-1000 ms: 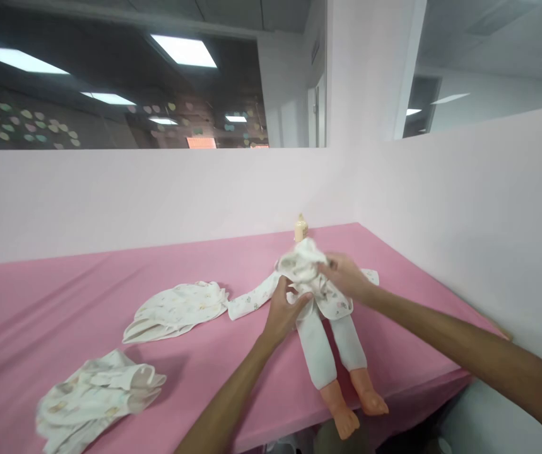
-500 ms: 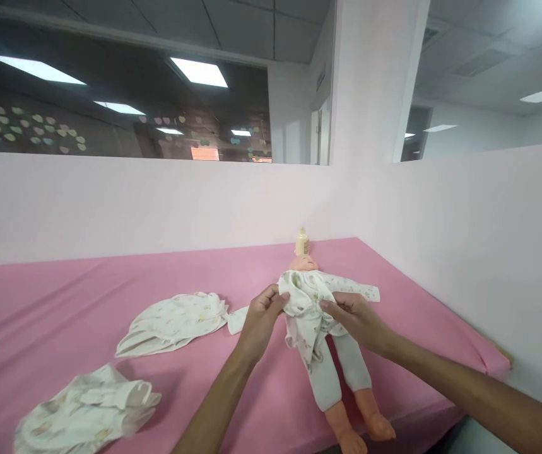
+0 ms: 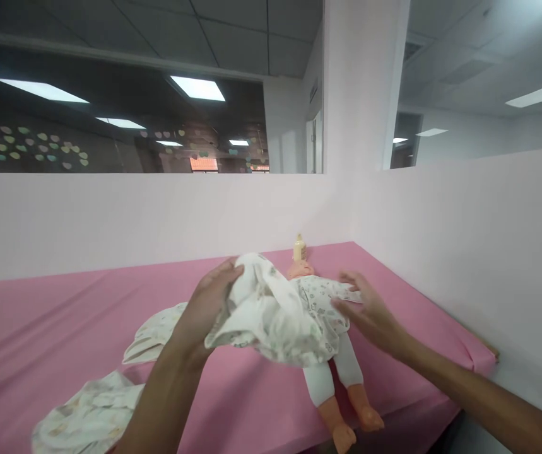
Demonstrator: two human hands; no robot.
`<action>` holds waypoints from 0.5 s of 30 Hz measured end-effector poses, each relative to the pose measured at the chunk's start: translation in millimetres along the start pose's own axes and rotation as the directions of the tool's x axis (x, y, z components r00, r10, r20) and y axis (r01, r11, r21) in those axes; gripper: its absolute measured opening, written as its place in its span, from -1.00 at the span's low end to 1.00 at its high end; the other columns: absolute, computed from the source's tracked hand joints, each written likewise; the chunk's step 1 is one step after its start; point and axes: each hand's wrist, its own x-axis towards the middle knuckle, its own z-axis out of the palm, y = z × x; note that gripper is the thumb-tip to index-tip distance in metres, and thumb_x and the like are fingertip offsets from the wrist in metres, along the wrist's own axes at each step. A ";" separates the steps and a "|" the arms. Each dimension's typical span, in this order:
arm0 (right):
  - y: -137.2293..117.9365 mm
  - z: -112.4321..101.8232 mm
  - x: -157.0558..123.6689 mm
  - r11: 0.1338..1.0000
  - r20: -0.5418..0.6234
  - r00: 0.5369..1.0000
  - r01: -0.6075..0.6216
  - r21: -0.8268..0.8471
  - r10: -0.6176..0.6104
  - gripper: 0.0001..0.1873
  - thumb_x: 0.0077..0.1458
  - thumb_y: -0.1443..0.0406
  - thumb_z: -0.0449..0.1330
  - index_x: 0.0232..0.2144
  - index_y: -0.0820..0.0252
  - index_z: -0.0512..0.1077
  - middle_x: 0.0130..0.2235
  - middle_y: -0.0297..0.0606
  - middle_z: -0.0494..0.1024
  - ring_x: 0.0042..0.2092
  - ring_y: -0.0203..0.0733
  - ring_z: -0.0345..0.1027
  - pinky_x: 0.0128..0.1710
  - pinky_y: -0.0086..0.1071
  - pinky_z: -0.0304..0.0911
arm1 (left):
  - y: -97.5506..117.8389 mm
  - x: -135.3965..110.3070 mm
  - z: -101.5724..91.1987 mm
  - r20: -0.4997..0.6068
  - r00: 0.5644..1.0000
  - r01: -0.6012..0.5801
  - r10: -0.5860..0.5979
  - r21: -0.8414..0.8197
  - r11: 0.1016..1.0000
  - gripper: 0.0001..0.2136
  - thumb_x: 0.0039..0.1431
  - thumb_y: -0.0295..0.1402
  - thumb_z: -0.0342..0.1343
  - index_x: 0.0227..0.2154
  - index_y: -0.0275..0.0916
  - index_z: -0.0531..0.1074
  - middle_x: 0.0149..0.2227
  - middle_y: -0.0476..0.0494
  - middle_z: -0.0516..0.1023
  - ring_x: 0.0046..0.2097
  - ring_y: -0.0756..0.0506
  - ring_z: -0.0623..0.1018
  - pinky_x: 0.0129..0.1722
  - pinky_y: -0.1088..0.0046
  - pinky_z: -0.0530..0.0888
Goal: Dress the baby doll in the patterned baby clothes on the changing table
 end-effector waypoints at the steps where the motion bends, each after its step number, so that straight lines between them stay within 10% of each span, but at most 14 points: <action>1: -13.9 5.5 -5.3 0.997 0.108 0.991 0.075 0.026 -0.077 -0.32 0.01 0.02 0.23 0.16 0.05 0.24 0.17 -0.10 0.31 0.13 0.02 0.23 -0.01 -0.19 0.27 | 0.3 -2.8 8.9 0.061 0.997 0.033 -0.036 0.047 0.998 -0.74 -0.02 -0.26 0.23 -0.27 -0.28 0.47 -0.48 -0.04 0.52 -0.46 -0.03 0.51 -0.46 0.54 0.41; 4: -48.6 20.8 -12.7 0.987 0.302 0.944 0.102 0.126 -0.136 -0.61 0.07 0.13 0.18 -0.06 0.13 0.40 -0.08 -0.16 0.50 -0.10 -0.08 0.38 -0.22 -0.30 0.32 | 6.1 -13.8 28.0 0.219 0.970 0.049 -0.104 0.241 0.969 -0.74 0.01 -0.23 0.20 -0.26 -0.28 0.50 -0.45 -0.07 0.53 -0.45 -0.03 0.49 -0.46 0.52 0.40; 7: -65.2 19.1 -3.1 0.993 0.236 0.969 0.046 0.105 -0.070 -0.82 0.08 0.25 0.07 -0.39 0.20 0.45 -0.39 -0.29 0.50 -0.40 -0.24 0.32 -0.47 -0.41 0.20 | 21.7 -24.9 27.3 0.268 0.963 -0.106 -0.027 0.469 0.877 -0.79 0.00 -0.30 0.19 -0.29 -0.26 0.53 -0.40 -0.09 0.54 -0.40 -0.05 0.48 -0.45 0.52 0.37; 12: -75.8 -30.0 20.6 0.992 -0.049 0.996 0.079 0.100 -0.074 -0.81 -0.03 0.29 0.07 -0.42 0.19 0.48 -0.44 -0.31 0.50 -0.43 -0.27 0.30 -0.46 -0.43 0.17 | 55.1 -29.6 -2.9 0.116 0.957 -0.252 0.265 0.783 0.569 -0.82 -0.09 -0.46 0.14 -0.38 -0.19 0.56 -0.47 -0.03 0.43 -0.47 0.00 0.32 -0.50 0.55 0.21; 15: -87.0 -60.3 24.6 0.987 -0.046 0.998 0.056 0.150 -0.050 -0.83 -0.05 0.28 0.12 -0.40 0.19 0.48 -0.38 -0.27 0.54 -0.34 -0.22 0.36 -0.36 -0.40 0.23 | 71.8 -28.2 -12.6 0.010 0.943 -0.217 0.332 0.775 0.594 -0.87 -0.09 -0.45 0.15 -0.43 -0.21 0.54 -0.44 -0.05 0.42 -0.44 0.00 0.32 -0.48 0.55 0.22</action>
